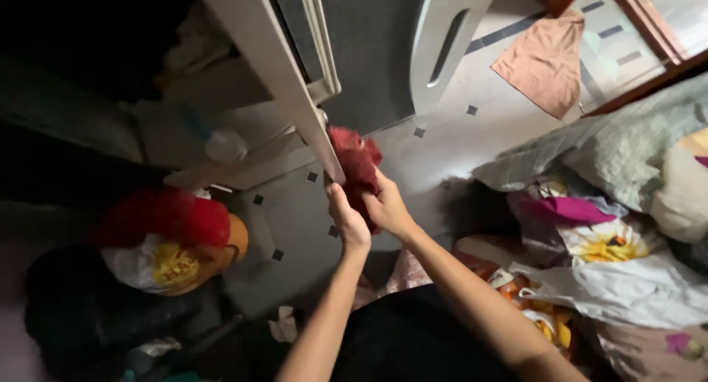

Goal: Cleaning the surfaces and handles of a wooden cabinet and its mirror with a spray bottle and cloth.

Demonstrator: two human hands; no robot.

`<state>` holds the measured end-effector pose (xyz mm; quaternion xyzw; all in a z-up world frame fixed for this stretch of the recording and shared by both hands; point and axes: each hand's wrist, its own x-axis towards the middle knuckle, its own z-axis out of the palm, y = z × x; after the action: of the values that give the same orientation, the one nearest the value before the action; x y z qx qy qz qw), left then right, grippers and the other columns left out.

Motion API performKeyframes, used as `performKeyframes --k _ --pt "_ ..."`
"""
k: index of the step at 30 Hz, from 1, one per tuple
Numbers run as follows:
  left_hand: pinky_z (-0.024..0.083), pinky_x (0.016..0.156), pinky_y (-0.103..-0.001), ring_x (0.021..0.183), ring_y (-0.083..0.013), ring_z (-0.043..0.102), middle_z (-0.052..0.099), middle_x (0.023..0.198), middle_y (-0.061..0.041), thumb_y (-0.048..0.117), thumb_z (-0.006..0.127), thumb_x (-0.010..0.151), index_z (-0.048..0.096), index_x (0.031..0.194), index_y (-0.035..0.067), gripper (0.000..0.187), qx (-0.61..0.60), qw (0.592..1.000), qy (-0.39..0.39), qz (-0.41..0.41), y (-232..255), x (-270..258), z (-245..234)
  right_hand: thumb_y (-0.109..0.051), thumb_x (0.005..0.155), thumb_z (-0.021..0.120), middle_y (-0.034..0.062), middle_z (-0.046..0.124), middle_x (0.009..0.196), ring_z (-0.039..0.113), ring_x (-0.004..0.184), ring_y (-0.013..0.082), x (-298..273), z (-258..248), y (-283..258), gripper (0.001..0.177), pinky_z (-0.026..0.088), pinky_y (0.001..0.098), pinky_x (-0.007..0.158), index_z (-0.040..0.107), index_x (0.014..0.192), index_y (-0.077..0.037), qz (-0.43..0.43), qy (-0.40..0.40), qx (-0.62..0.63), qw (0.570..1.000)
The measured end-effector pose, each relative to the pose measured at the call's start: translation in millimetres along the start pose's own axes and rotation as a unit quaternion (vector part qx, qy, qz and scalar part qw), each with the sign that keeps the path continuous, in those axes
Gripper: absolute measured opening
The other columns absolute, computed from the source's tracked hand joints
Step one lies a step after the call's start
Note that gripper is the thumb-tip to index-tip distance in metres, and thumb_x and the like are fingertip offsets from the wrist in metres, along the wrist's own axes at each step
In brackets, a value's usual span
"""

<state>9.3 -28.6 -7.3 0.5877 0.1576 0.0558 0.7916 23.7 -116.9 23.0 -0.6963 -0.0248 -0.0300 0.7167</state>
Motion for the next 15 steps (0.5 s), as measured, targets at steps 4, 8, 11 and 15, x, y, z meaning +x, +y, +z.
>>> performKeyframes --k 4,8,11,15 --pt "0.033 0.118 -0.04 0.142 -0.0277 0.043 0.043 0.156 -0.014 0.046 0.032 0.108 0.035 0.154 0.003 0.064 -0.062 0.998 0.026 -0.009 -9.9 1.7 4.0 0.007 0.088 0.049 0.0141 0.073 0.119 0.068 0.113 0.0229 17.4 -10.5 -9.7 0.054 0.052 0.0344 0.099 0.055 0.14 -0.003 0.076 -0.088 -0.067 0.991" --pt "0.036 0.116 -0.041 0.138 -0.0279 0.046 0.046 0.151 -0.014 0.047 0.036 0.107 0.036 0.153 0.003 0.063 -0.059 0.997 0.055 0.012 -50.0 -11.5 -14.3 0.003 0.084 0.051 0.0208 0.065 0.126 0.064 0.123 0.0345 35.1 -8.2 -74.2 0.063 0.047 0.0365 0.106 0.049 0.147 -0.002 -0.002 -0.102 -0.111 0.989" --pt "0.038 0.114 -0.043 0.135 -0.0291 0.049 0.049 0.148 -0.016 0.045 0.041 0.107 0.038 0.152 0.0 0.064 0.032 0.993 0.086 0.075 -68.3 2.4 -25.0 0.002 0.085 0.054 0.0202 0.053 0.131 0.051 0.126 0.0332 35.3 -4.4 -43.4 0.059 0.04 0.036 0.109 0.043 0.142 0.0 -0.111 -0.132 -0.078 0.982" --pt "0.037 0.116 -0.043 0.136 -0.0282 0.049 0.049 0.15 -0.018 0.043 0.035 0.108 0.042 0.151 -0.003 0.063 -0.138 0.984 0.105 0.043 -64.5 8.9 -20.6 -0.012 0.109 0.059 0.0161 0.063 0.109 0.06 0.105 0.0265 7.0 -8.0 99.7 0.018 0.053 0.0384 0.104 0.062 0.122 0.0 0.087 -0.254 0.049 0.962"
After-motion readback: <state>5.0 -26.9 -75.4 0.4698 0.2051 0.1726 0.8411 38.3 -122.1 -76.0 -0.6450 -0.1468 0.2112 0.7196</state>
